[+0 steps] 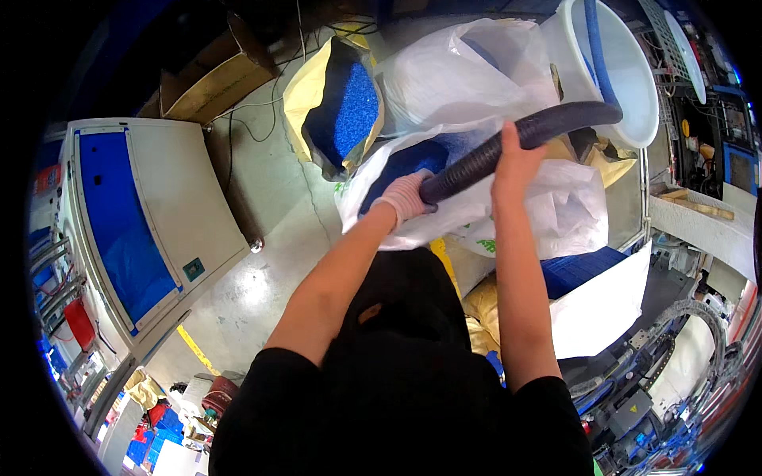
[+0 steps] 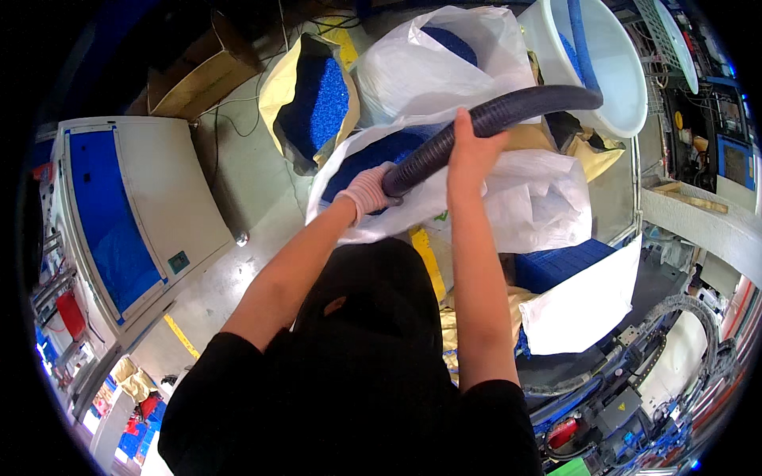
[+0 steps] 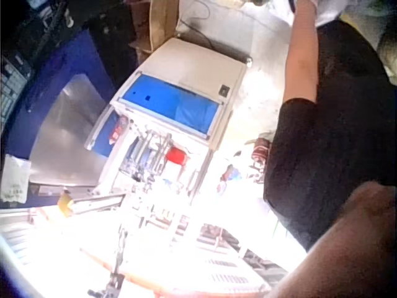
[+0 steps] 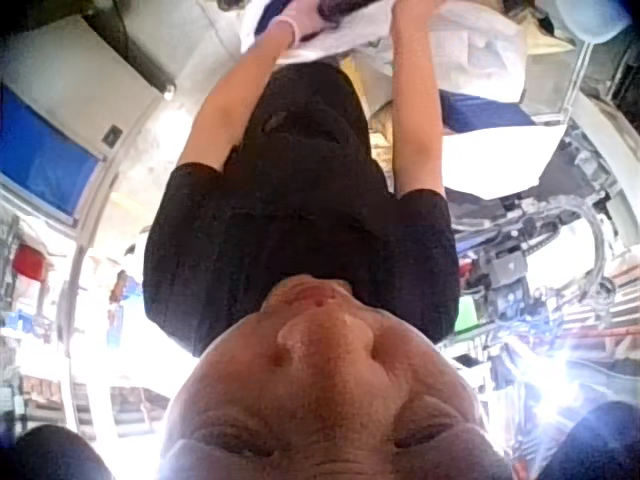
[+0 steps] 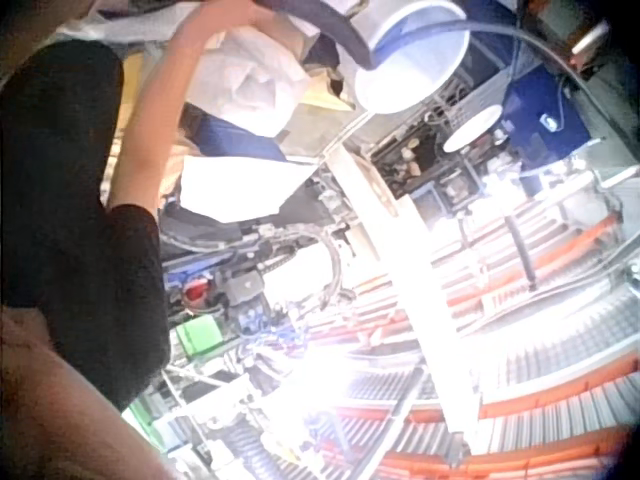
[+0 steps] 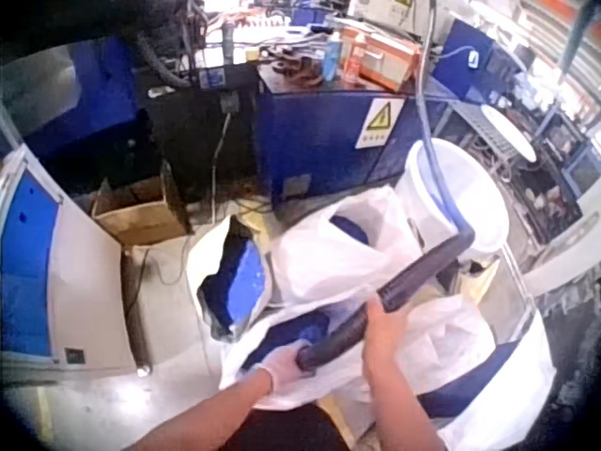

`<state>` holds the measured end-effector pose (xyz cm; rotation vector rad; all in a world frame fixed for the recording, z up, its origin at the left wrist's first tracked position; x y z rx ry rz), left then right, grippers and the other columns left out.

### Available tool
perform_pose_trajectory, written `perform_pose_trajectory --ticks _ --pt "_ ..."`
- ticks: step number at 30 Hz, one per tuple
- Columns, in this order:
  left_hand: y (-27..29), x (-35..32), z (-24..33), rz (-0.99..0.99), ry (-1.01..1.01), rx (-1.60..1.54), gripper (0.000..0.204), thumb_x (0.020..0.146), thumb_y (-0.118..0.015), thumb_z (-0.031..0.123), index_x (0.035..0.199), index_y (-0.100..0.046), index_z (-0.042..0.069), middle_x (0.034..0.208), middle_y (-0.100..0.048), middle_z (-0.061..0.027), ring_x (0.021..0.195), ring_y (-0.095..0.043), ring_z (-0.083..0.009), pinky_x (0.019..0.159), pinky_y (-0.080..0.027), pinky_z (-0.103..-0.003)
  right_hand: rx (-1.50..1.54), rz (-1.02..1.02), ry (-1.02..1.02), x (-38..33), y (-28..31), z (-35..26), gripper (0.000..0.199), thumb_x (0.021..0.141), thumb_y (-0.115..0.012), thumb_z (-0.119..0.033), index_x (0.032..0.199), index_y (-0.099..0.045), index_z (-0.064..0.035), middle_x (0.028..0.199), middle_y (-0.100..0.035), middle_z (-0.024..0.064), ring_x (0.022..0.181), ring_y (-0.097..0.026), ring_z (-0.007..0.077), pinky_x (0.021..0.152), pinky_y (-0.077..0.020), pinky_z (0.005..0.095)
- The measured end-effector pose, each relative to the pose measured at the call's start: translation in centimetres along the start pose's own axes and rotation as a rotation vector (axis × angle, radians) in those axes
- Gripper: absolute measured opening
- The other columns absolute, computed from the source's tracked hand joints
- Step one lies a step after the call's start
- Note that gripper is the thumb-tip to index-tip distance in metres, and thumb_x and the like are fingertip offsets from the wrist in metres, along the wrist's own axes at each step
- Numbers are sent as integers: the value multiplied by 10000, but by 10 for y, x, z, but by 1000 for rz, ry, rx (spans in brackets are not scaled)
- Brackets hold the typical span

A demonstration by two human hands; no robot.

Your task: The person walks through a factory floor and uses a vacuum hose to transfer blue plastic pellets from a large bag into a machine hopper. They then walk to a machine station, remove a white plastic part from a mold, wipe the mold surface with a cloth, and place the part back into the mold cavity.

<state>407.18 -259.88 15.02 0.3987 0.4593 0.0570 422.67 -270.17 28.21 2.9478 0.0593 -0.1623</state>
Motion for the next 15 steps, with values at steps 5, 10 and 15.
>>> perform_pose_trajectory --ticks 5,10,15 --pt "-14 27 -43 0 -36 -36 531 629 -796 247 1089 -567 112 983 -656 -169 953 -611 -357 842 -482 -400 101 129 -50 15 -13 59 528 824 -690 -193 1185 -401 62 1070 -539 168 985 -544 244 885 -423 339" --pt "-24 3 -43 -40 39 5 551 696 -750 349 1155 -545 126 1034 -650 -160 1009 -609 -333 885 -465 -386 362 80 -189 -25 14 71 500 850 -639 -85 1231 -326 -2 1002 -511 120 842 -585 243 695 -547 384" --pt "-61 0 -68 -81 14 49 574 731 -699 400 1204 -533 120 1098 -629 -197 1077 -579 -345 944 -429 -387 259 159 -191 -16 44 146 489 845 -638 -83 1228 -345 2 1033 -503 119 894 -573 247 736 -555 397"
Point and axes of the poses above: each hand's wrist, its own x-axis towards the middle knuckle, its own y-axis out of the back of the hand, z = x × y, the point moved 4 cm from there along x, towards the middle knuckle
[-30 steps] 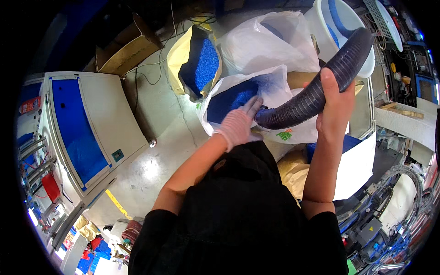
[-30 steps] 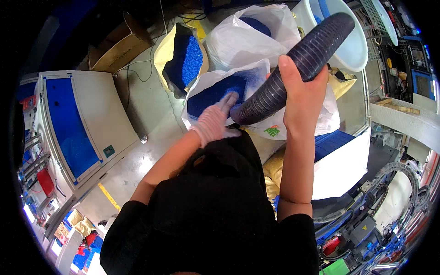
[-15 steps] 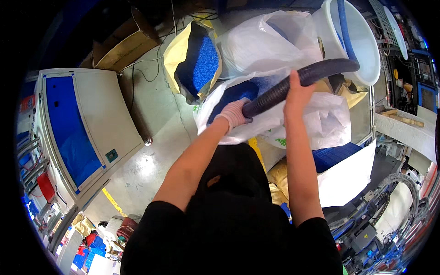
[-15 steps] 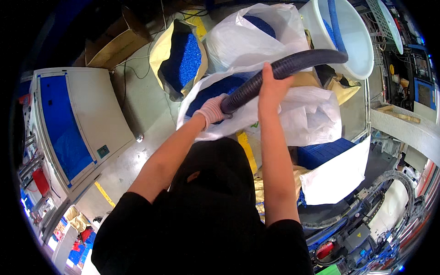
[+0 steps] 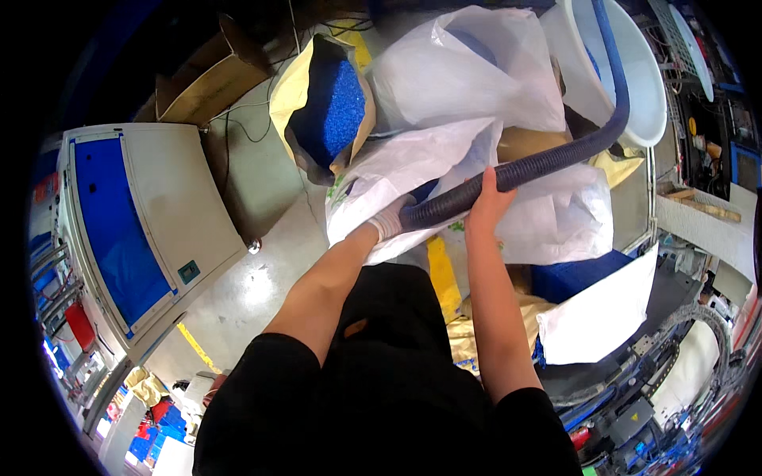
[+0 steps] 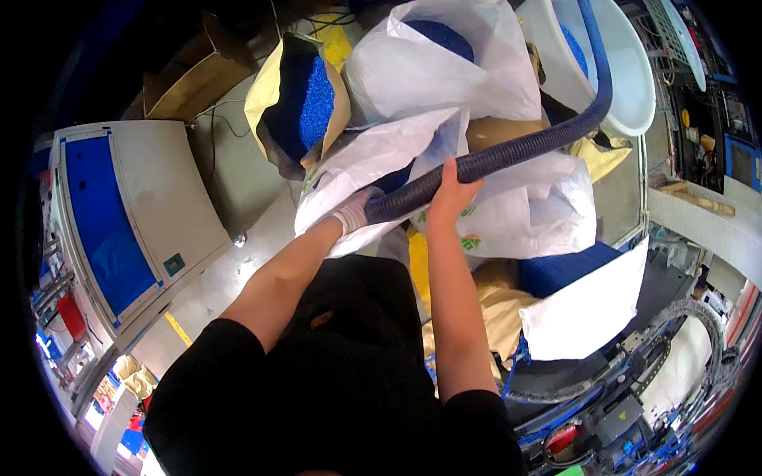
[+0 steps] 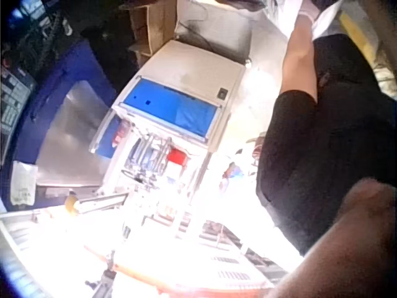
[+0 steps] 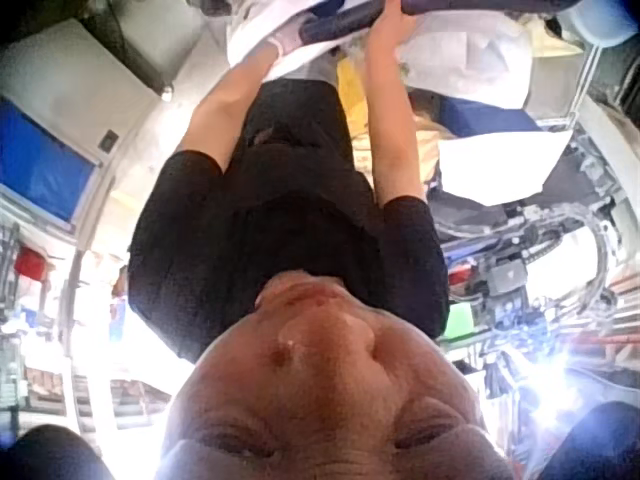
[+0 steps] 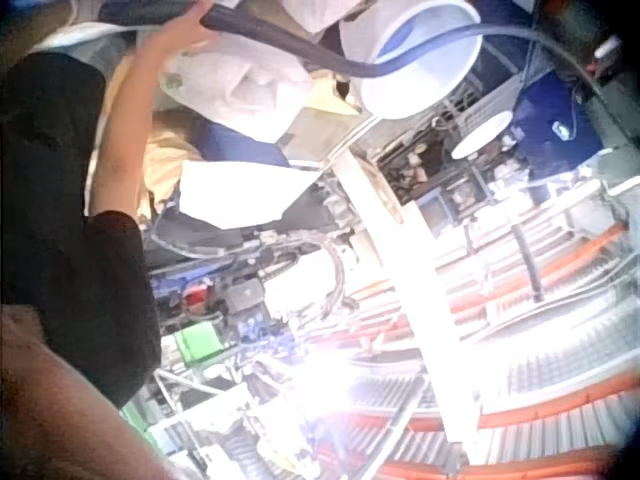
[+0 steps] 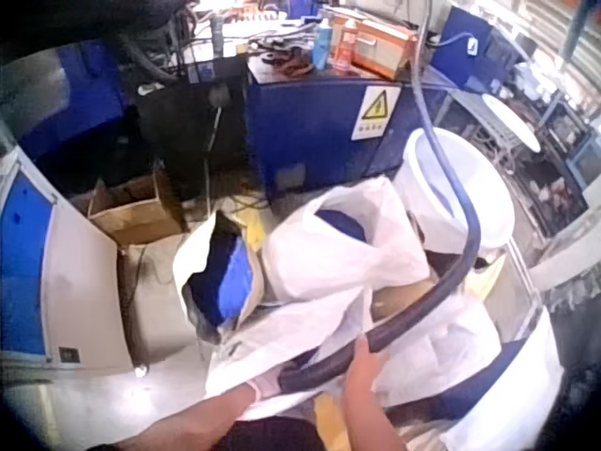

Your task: The person walks through a factory floor and uses a vacuum hose to transfer blue plastic pellets from a large bag into a machine hopper. They then walk to a machine station, remove a white plastic part from a mold, wipe the mold surface with a cloth, and place the part back into the mold cavity.

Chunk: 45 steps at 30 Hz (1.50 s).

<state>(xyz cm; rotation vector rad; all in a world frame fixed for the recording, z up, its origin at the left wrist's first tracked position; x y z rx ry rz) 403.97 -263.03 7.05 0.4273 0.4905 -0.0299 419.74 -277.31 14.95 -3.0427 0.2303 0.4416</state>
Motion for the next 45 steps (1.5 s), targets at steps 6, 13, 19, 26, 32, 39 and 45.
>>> perform_pose_trajectory --ticks 6,13,19,26,32,39,45 --pt "26 113 13 -120 162 99 708 606 -801 300 1234 -513 146 1084 -633 -188 1063 -582 -369 899 -462 -412 24 57 161 90 -47 -33 525 820 -692 -129 1218 -389 32 1124 -534 124 960 -562 230 852 -471 327" --pt "47 28 38 41 435 144 923 667 -774 294 1410 -307 9 1367 -441 -232 1268 -436 -332 1051 -364 -366 141 -45 51 79 28 -12 493 830 -690 -175 1214 -398 -72 1074 -545 78 884 -594 181 701 -551 338" --pt "77 -132 167 8 11 453 405 862 -548 331 1159 -570 55 980 -648 -191 942 -618 -338 830 -482 -409 -146 20 220 50 16 -53 710 798 -725 -231 1311 -300 13 1187 -502 116 1102 -509 250 930 -444 412" --pt "22 -247 115 262 77 468 470 862 -546 319 1268 -494 86 1267 -531 -164 1146 -504 -360 980 -389 -438 -1366 -994 1336 -49 -34 -139 789 663 -770 -259 1364 -432 -131 1301 -469 190 1259 -391 340 1065 -269 487" --pt "-1 -290 76 118 381 410 456 886 -512 322 1283 -487 97 1260 -545 -150 1118 -531 -352 972 -398 -422 -1832 -1469 1365 -1 -49 -84 681 705 -670 -102 1338 -477 -260 996 -559 127 941 -581 293 787 -476 428" --pt "12 -293 68 312 291 94 381 878 -552 219 1235 -526 87 1222 -567 -180 1079 -553 -367 921 -445 -426 -1655 -1697 1396 -96 -71 -235 650 720 -644 -74 1312 -503 -300 894 -568 111 745 -620 281 656 -512 379" --pt "75 -167 187 535 -210 52 792 709 -735 193 1368 -341 0 1390 -380 -250 1222 -441 -393 1013 -382 -422 -1741 -1708 1400 -117 -79 -293 689 672 -709 -99 1300 -509 -299 920 -571 91 767 -625 252 662 -521 339"
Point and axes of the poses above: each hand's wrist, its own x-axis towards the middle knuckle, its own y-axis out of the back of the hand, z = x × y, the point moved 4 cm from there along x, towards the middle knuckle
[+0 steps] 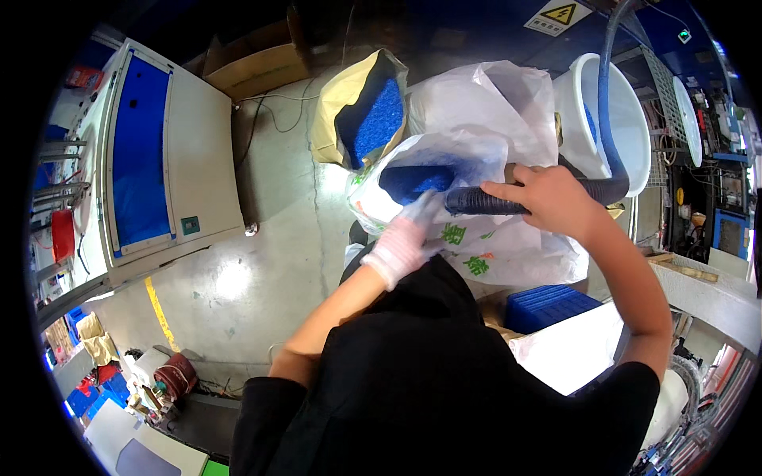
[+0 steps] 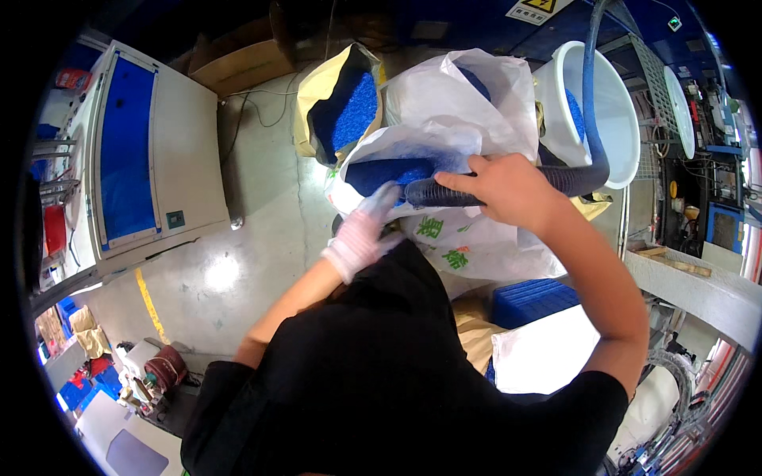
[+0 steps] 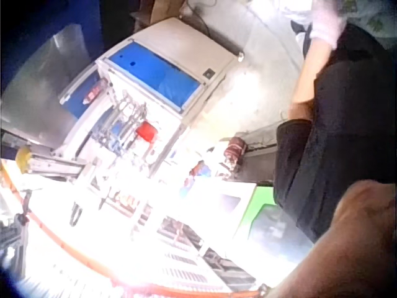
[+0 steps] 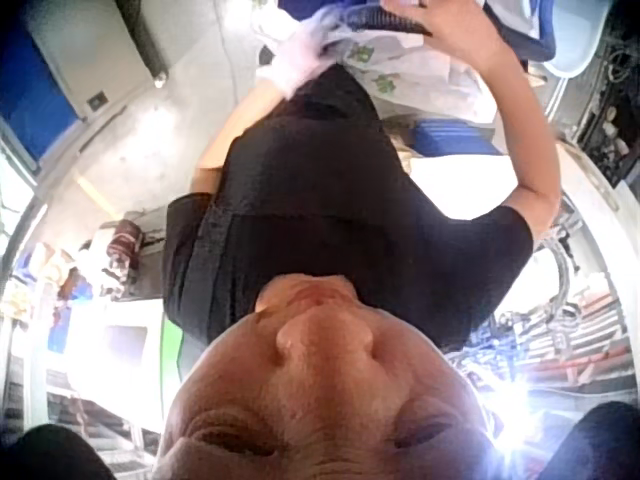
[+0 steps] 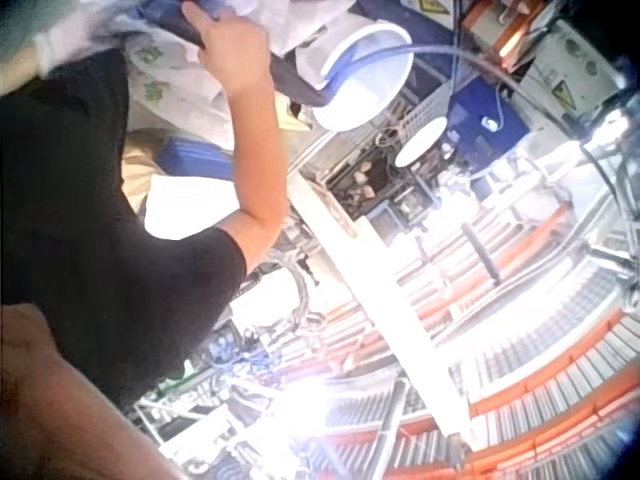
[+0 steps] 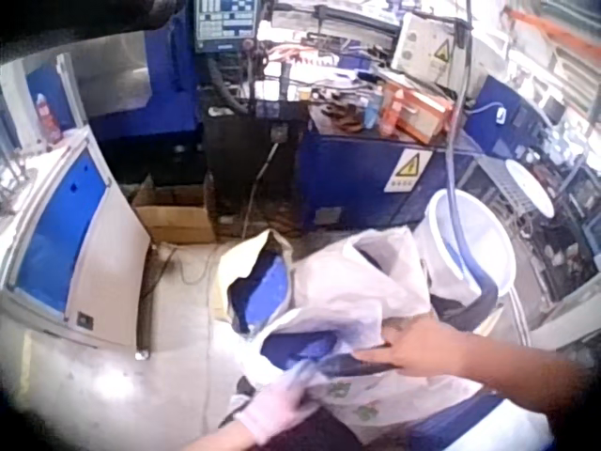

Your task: The person walks through a factory floor and uses a vacuum hose to transfer blue plastic pellets from a large bag into a machine hopper. They then walk to a machine station, remove a white plastic part from a mold, wipe the mold surface with a cloth, and place the part back into the mold cavity.

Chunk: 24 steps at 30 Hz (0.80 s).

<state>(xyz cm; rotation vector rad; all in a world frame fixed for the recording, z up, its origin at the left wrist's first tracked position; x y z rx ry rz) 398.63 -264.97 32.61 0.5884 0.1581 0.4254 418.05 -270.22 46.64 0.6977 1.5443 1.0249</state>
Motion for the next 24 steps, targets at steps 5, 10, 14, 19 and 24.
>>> perform_pose_trajectory --ticks 5,10,14,19,24 --pt "-40 71 -14 -66 116 -28 824 696 -762 305 1370 -342 81 1160 -567 -212 1040 -570 -364 886 -467 -397 128 81 -79 -19 12 18 706 631 -728 -102 1274 -531 -319 860 -553 54 713 -609 238 616 -494 341" --pt "-43 87 -29 -81 159 -54 522 703 -715 210 1167 -512 86 1015 -628 -167 939 -611 -353 825 -486 -402 175 156 -87 -20 12 36 677 628 -723 -87 1243 -560 -318 783 -520 55 675 -586 246 592 -477 351" --pt "-69 81 -63 -113 205 -50 537 683 -731 173 1162 -507 78 993 -631 -163 939 -609 -353 809 -489 -403 177 58 -43 2 -17 33 692 629 -739 -113 1261 -542 -313 823 -527 70 698 -597 252 609 -495 347" --pt "-49 83 -55 -45 180 -99 540 680 -716 139 1166 -499 53 990 -629 -157 932 -606 -358 811 -488 -397 136 68 -56 11 16 31 717 610 -736 -80 1263 -549 -312 806 -532 68 717 -601 240 606 -494 337" --pt "-44 95 -49 0 192 -170 507 687 -713 147 1148 -523 58 979 -631 -156 935 -605 -352 810 -486 -399 136 107 -47 21 34 36 757 555 -738 -53 1248 -561 -300 798 -520 54 722 -590 236 603 -486 343"
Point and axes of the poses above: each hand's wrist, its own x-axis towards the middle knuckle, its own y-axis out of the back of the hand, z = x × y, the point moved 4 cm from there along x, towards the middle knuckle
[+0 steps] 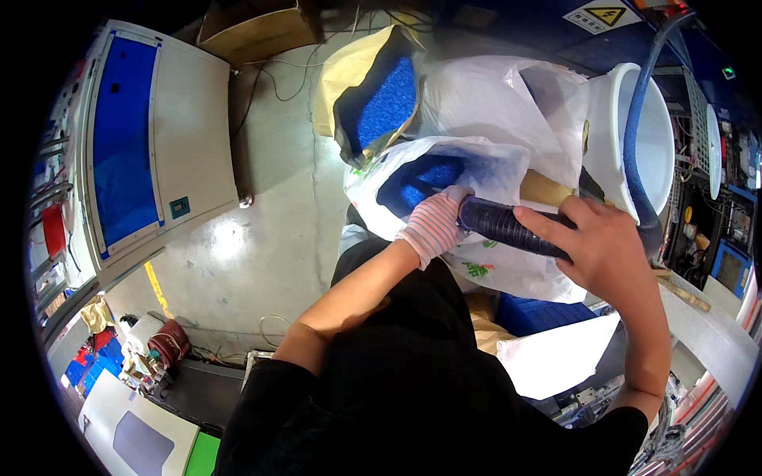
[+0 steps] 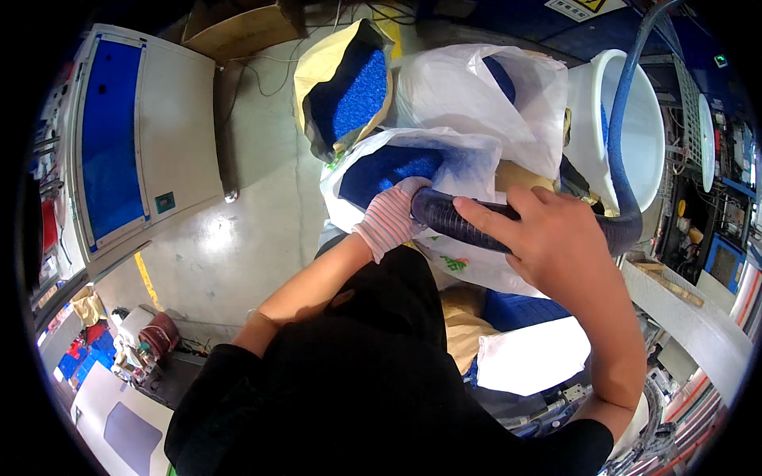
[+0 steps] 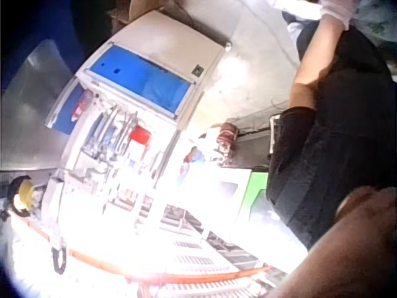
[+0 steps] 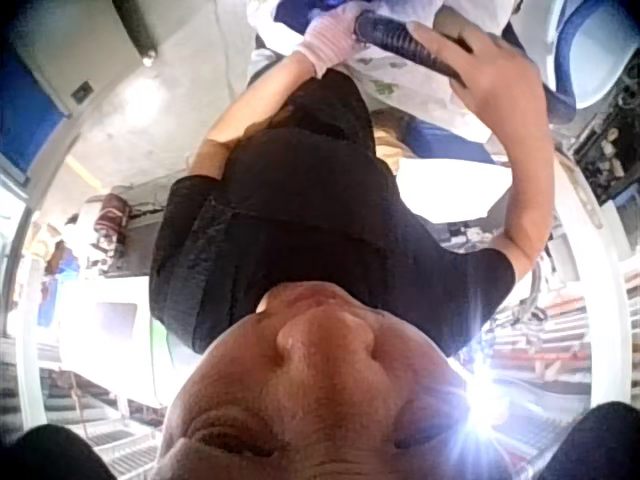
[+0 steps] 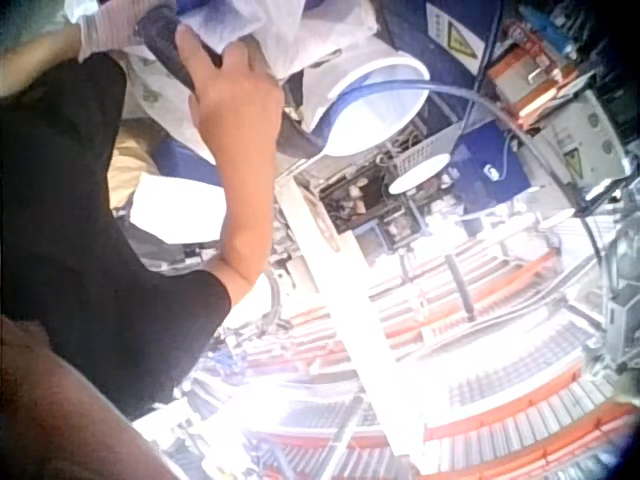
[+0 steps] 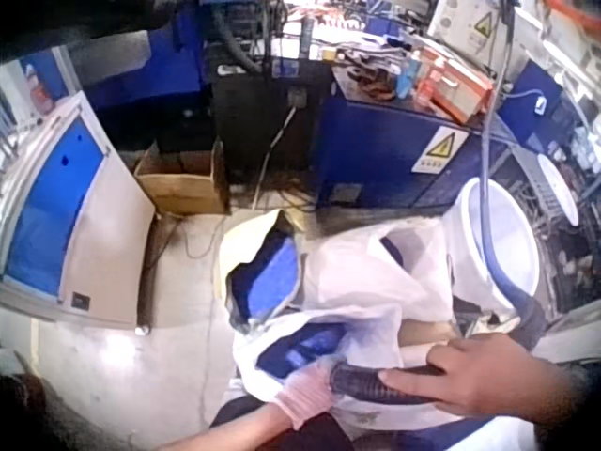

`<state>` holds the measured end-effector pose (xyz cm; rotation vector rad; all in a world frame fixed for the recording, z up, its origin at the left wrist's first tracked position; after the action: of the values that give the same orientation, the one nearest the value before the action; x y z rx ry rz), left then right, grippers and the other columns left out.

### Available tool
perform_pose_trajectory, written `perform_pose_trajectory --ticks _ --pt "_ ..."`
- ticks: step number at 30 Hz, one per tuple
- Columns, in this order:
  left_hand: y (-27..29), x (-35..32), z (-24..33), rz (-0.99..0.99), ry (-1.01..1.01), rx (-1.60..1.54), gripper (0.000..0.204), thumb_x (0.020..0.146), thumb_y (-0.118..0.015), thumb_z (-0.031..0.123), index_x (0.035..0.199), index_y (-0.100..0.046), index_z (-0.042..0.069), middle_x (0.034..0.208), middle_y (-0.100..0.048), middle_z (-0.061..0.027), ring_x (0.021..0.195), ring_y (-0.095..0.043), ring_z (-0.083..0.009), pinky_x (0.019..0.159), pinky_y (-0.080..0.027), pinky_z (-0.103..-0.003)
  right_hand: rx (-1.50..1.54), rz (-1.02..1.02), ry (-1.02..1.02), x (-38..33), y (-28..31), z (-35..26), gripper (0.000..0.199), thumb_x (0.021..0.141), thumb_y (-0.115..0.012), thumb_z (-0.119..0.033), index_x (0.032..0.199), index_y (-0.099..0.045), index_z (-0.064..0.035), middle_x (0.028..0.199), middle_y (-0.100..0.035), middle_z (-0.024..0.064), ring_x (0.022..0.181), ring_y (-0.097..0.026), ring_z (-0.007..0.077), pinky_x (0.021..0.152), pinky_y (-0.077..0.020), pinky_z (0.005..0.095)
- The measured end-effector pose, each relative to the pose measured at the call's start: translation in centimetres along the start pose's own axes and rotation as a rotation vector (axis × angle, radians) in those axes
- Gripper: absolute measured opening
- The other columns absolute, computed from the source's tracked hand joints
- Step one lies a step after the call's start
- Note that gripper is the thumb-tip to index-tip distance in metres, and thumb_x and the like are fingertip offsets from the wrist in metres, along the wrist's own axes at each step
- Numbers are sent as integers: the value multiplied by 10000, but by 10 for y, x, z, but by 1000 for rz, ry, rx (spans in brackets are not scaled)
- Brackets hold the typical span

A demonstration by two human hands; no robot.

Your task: The person walks through a factory floor and uses a vacuum hose to transfer blue plastic pellets from a large bag into a machine hopper. They then walk to a machine station, remove a white plastic part from a mold, wipe the mold surface with a cloth, and place the part back into the mold cavity.

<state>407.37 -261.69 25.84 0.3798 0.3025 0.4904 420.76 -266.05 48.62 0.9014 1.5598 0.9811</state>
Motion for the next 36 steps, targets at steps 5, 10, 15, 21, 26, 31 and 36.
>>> perform_pose_trajectory --ticks 5,10,15,21,26,31,36 --pt "-11 6 -29 -46 33 -9 470 699 -706 177 1118 -536 50 995 -614 -187 933 -604 -356 823 -478 -400 84 -74 -20 12 -36 7 782 561 -749 -52 1275 -535 -289 815 -514 57 755 -582 248 627 -484 353" --pt "-8 7 -30 -28 9 19 483 690 -733 175 1116 -533 65 955 -633 -165 907 -607 -365 802 -483 -404 70 -64 -49 11 -34 4 765 591 -733 -68 1288 -521 -300 803 -504 67 719 -578 256 618 -486 359" --pt "-16 14 -51 -107 94 20 476 682 -741 172 1104 -538 81 949 -636 -168 918 -609 -369 790 -486 -402 58 -66 -56 20 -54 6 675 648 -684 -71 1269 -540 -294 805 -516 85 704 -586 261 598 -488 362" --pt "-33 24 -115 -81 157 -15 483 658 -774 170 1074 -538 103 908 -649 -163 867 -622 -370 754 -493 -409 22 -85 -49 58 -119 4 646 695 -643 -73 1296 -517 -273 826 -553 111 690 -601 265 571 -496 364" --pt "-69 29 -202 56 136 262 403 765 -671 250 1132 -561 124 1050 -617 -193 1002 -584 -341 883 -447 -390 49 -148 -76 93 -154 13 676 684 -696 -121 1310 -489 -271 830 -564 101 686 -612 280 597 -498 386" --pt "-44 43 -202 -104 244 447 410 855 -548 297 1208 -555 88 1175 -572 -211 1111 -531 -351 975 -393 -387 170 -63 -171 129 -247 47 623 672 -719 -148 1253 -518 -244 828 -590 97 725 -621 317 628 -498 434" --pt "46 10 -53 -150 220 63 551 859 -579 281 1332 -405 58 1189 -555 -242 1065 -560 -380 905 -454 -434 11 -137 -185 95 -246 30 638 686 -677 -110 1283 -494 -239 850 -613 159 763 -636 328 631 -499 453"
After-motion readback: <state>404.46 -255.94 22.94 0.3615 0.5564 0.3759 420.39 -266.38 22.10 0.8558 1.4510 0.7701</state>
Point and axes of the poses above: each hand's wrist, its own x-axis towards the middle knuckle, its own y-axis out of the back of the hand, z = x × y, the point moved 4 cm from there along x, towards the middle knuckle
